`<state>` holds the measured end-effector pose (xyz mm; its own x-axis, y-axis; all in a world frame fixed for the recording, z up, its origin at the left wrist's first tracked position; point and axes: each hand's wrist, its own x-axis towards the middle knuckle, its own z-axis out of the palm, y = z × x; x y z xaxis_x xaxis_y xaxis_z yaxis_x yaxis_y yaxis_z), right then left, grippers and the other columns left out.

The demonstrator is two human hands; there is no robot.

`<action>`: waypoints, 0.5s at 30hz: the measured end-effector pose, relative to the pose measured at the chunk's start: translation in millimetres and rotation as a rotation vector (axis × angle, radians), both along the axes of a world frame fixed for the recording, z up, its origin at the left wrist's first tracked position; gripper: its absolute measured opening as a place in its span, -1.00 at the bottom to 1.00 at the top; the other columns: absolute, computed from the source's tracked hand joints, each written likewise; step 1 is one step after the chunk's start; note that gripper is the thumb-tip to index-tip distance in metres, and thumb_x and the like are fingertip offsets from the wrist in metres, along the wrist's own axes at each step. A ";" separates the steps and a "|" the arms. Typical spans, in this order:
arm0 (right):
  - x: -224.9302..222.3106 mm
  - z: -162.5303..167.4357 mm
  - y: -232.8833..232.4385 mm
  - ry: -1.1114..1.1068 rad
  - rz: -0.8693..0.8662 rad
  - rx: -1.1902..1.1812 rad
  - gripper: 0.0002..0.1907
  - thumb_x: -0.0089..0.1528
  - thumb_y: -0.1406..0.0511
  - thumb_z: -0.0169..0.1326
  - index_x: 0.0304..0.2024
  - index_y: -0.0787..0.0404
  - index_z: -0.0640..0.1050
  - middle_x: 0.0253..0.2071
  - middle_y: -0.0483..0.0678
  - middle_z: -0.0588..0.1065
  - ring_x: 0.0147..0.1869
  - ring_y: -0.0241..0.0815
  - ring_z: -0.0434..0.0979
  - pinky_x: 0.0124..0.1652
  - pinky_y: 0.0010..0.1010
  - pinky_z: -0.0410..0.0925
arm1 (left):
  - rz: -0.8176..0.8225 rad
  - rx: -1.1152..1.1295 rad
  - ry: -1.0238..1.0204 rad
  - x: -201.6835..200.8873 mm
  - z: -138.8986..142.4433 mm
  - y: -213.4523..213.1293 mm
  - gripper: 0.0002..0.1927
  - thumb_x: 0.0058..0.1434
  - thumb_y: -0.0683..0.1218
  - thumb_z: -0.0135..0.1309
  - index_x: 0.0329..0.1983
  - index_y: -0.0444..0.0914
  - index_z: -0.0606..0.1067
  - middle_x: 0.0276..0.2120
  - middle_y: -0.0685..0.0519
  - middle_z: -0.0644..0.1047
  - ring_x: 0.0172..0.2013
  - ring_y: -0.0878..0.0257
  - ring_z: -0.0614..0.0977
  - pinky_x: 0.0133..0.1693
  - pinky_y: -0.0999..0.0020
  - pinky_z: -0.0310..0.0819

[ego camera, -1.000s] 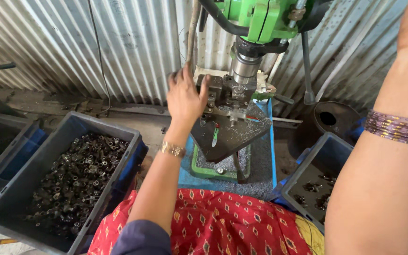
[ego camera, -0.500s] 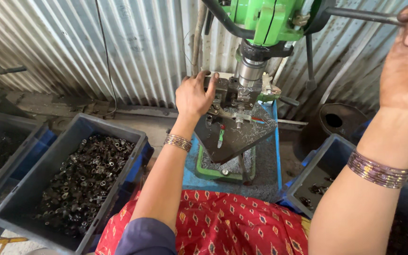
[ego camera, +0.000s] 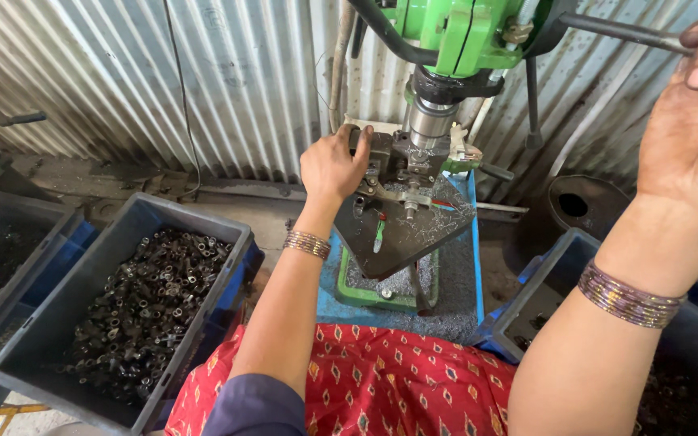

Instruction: The person sits at a bench drill press machining small black metal fittings. They load a part into a jig under the spindle with their left hand, pull the machine lever down with their right hand to drill or tap the part, then release the finished piece into a bin beside the machine and take the next part, repeating the cycle.

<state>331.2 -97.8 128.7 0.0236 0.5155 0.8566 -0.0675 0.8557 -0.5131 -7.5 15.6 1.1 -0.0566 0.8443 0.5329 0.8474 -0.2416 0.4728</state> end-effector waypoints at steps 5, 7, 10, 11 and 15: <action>-3.5 0.2 -1.3 0.001 0.000 0.004 -0.78 0.56 0.29 -0.17 -0.21 0.19 0.26 -0.54 -0.03 0.12 -0.49 -0.17 0.03 -0.28 -0.36 0.09 | 0.010 -0.039 0.011 0.6 -0.6 1.8 -0.40 0.34 0.32 -0.16 -0.02 -0.21 0.63 -0.46 -0.18 0.63 -0.36 -0.15 0.67 -0.32 -0.03 0.54; -5.0 0.1 -1.7 0.004 -0.002 0.009 -0.78 0.56 0.29 -0.17 -0.21 0.19 0.26 -0.55 -0.03 0.12 -0.49 -0.17 0.03 -0.28 -0.36 0.09 | 0.005 -0.036 -0.003 0.1 -0.8 1.7 -0.39 0.33 0.32 -0.16 -0.01 -0.21 0.62 -0.45 -0.18 0.63 -0.36 -0.16 0.67 -0.32 -0.03 0.54; -7.0 0.4 -2.3 0.003 -0.003 0.013 -0.78 0.56 0.29 -0.17 -0.20 0.19 0.26 -0.55 -0.03 0.12 -0.49 -0.17 0.03 -0.27 -0.36 0.09 | 0.015 -0.059 -0.001 0.5 -0.5 0.9 -0.39 0.34 0.33 -0.16 -0.05 -0.20 0.63 -0.43 -0.18 0.63 -0.33 -0.15 0.67 -0.29 -0.03 0.54; -7.5 0.3 -2.5 0.006 -0.006 0.016 -0.78 0.56 0.29 -0.17 -0.20 0.19 0.26 -0.55 -0.03 0.12 -0.49 -0.17 0.03 -0.27 -0.36 0.10 | 0.019 -0.066 -0.004 0.6 0.0 0.8 -0.40 0.34 0.34 -0.16 -0.07 -0.20 0.64 -0.42 -0.18 0.63 -0.32 -0.15 0.67 -0.28 -0.03 0.54; -9.4 -0.1 -3.9 0.008 -0.009 0.022 -0.79 0.56 0.29 -0.18 -0.20 0.19 0.26 -0.55 -0.03 0.12 -0.49 -0.17 0.03 -0.27 -0.36 0.10 | 0.023 -0.068 -0.004 1.1 2.5 0.0 -0.40 0.33 0.34 -0.16 -0.10 -0.20 0.64 -0.41 -0.18 0.63 -0.31 -0.15 0.67 -0.27 -0.03 0.54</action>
